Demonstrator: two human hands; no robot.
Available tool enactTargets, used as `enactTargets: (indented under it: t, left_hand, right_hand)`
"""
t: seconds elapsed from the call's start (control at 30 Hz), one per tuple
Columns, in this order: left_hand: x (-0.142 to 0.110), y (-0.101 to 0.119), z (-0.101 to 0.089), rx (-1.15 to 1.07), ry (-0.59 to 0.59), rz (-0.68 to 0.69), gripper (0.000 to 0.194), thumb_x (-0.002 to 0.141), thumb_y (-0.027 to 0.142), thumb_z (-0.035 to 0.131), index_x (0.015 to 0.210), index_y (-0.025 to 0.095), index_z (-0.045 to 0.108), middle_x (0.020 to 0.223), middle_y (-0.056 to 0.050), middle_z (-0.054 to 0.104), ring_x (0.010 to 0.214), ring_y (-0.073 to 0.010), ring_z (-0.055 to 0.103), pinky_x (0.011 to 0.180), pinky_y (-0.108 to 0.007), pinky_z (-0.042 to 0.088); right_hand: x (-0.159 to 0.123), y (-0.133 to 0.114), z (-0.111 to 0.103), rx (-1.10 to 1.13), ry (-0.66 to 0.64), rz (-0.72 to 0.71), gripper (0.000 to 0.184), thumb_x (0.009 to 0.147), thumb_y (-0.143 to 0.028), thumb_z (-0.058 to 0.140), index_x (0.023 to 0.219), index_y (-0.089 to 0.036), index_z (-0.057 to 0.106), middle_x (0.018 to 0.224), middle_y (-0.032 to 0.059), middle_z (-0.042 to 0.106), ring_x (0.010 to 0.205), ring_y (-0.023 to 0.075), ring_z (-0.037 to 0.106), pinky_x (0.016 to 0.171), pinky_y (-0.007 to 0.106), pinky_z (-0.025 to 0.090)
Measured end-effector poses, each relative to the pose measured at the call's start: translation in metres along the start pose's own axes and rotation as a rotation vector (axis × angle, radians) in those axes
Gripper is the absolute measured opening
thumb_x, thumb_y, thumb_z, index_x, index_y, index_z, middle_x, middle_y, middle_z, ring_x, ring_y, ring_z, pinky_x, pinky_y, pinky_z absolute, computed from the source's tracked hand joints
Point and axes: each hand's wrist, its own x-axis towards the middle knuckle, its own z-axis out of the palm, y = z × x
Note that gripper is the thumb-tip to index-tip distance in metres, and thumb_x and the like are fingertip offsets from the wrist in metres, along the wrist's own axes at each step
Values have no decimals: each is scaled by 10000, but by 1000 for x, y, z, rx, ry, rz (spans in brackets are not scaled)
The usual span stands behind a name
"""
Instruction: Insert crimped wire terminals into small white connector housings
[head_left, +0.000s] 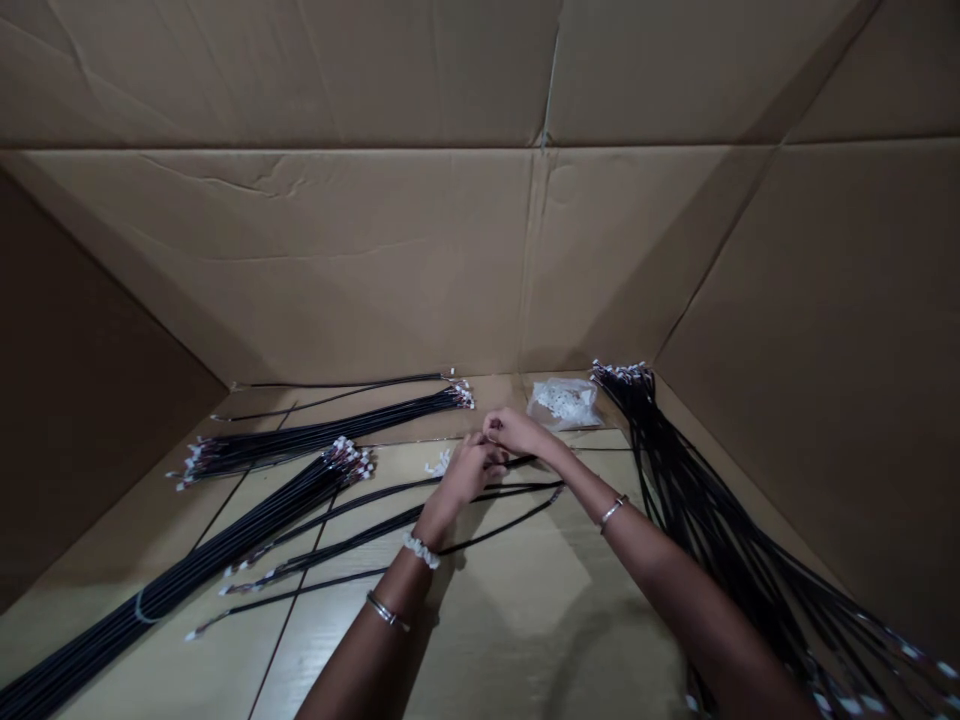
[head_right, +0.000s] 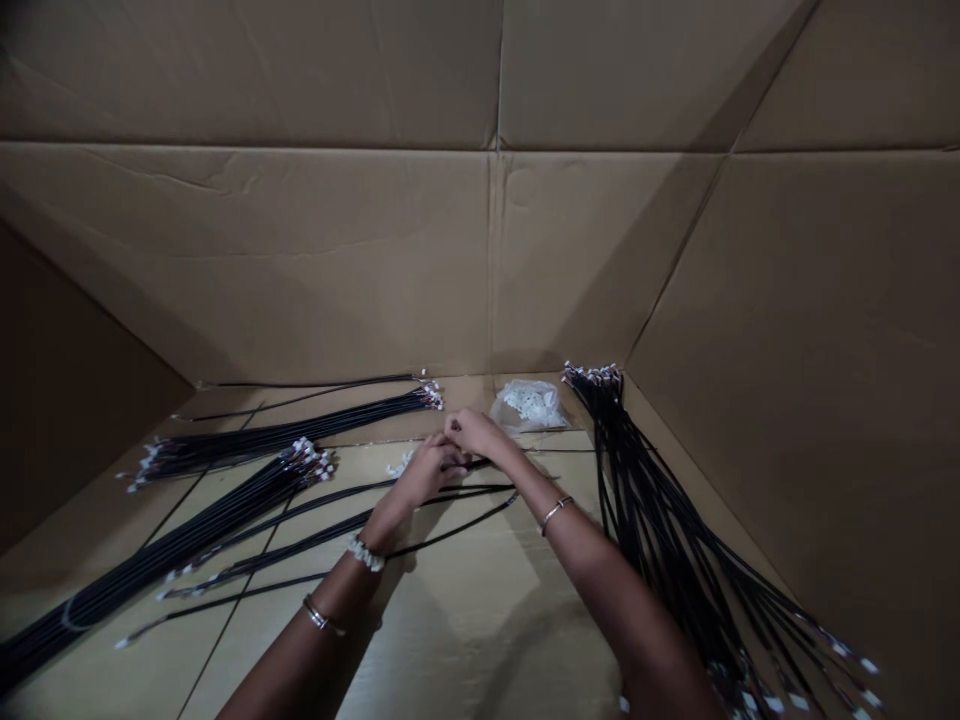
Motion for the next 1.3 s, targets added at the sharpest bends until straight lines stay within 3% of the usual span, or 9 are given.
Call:
enactTargets:
  t: [0.2, 0.33, 0.5, 0.67, 0.83, 1.03, 1.1, 1.17, 1.3]
  left_hand:
    - [-23, -21, -47, 41, 121, -98, 349, 1006, 386, 667, 1297, 195, 649, 1351, -108, 661, 1168, -258, 675, 994, -491, 592]
    - [-52, -15, -70, 53, 60, -100, 338, 1008, 391, 667, 1271, 179, 655, 1276, -97, 688, 1083, -235, 700, 939, -461, 612]
    - [-82, 25, -37, 76, -172, -21, 288, 1008, 374, 670, 1217, 175, 677, 1212, -83, 712, 1027, -214, 712, 908, -432, 622]
    - [-82, 56, 7, 176, -215, -87, 338, 997, 376, 685, 1268, 175, 660, 1294, -100, 686, 1132, -252, 692, 971, -486, 603]
    - [-61, 74, 29, 192, -186, -128, 356, 998, 380, 682, 1290, 179, 650, 1317, -104, 676, 1144, -257, 688, 976, -490, 601]
    - [-40, 100, 44, 13, -142, -108, 365, 998, 384, 682, 1298, 179, 646, 1315, -105, 676, 1132, -254, 691, 964, -483, 606]
    - [-37, 102, 35, -94, -120, -119, 347, 1001, 384, 678, 1279, 177, 652, 1276, -98, 689, 1081, -237, 704, 926, -456, 620]
    - [-35, 97, 10, -220, -81, -132, 302, 1017, 384, 656, 1241, 182, 665, 1220, -87, 706, 999, -204, 712, 865, -404, 632]
    - [-41, 82, -78, -453, 116, -152, 284, 1023, 409, 645, 1139, 152, 676, 991, -36, 714, 772, -142, 686, 690, -307, 609]
  right_hand:
    - [8, 5, 5, -8, -111, -41, 300, 1023, -334, 685, 1271, -167, 677, 1283, 101, 705, 1084, 256, 719, 920, 463, 623]
    - [8, -3, 21, 5, -141, -52, 302, 1022, -332, 686, 1277, -170, 675, 1297, 103, 700, 1100, 259, 715, 932, 470, 619]
    - [3, -2, 31, 84, -80, -24, 310, 1022, -335, 685, 1284, -169, 670, 1292, 104, 699, 1085, 256, 718, 919, 464, 623]
    - [-4, 1, 23, 278, 95, -45, 304, 1020, -330, 689, 1275, -166, 671, 1282, 103, 701, 1086, 255, 716, 921, 467, 621]
    - [-24, 6, -22, 595, 404, -90, 248, 1037, -362, 661, 1158, -147, 683, 1045, 53, 728, 830, 177, 716, 744, 353, 624]
    - [-92, -5, -80, 959, 796, -257, 287, 945, -494, 699, 972, -223, 607, 797, -25, 673, 608, 103, 591, 559, 234, 484]
    - [-110, -15, -91, 1037, 890, -297, 271, 917, -488, 714, 964, -245, 604, 803, -27, 672, 614, 101, 578, 559, 233, 473]
    - [-122, -25, -98, 1088, 964, -329, 228, 901, -447, 726, 951, -253, 616, 812, -24, 671, 634, 102, 572, 562, 231, 462]
    - [-132, -45, -100, 1159, 1042, -360, 89, 912, -327, 694, 931, -251, 651, 811, -18, 672, 649, 101, 566, 575, 226, 462]
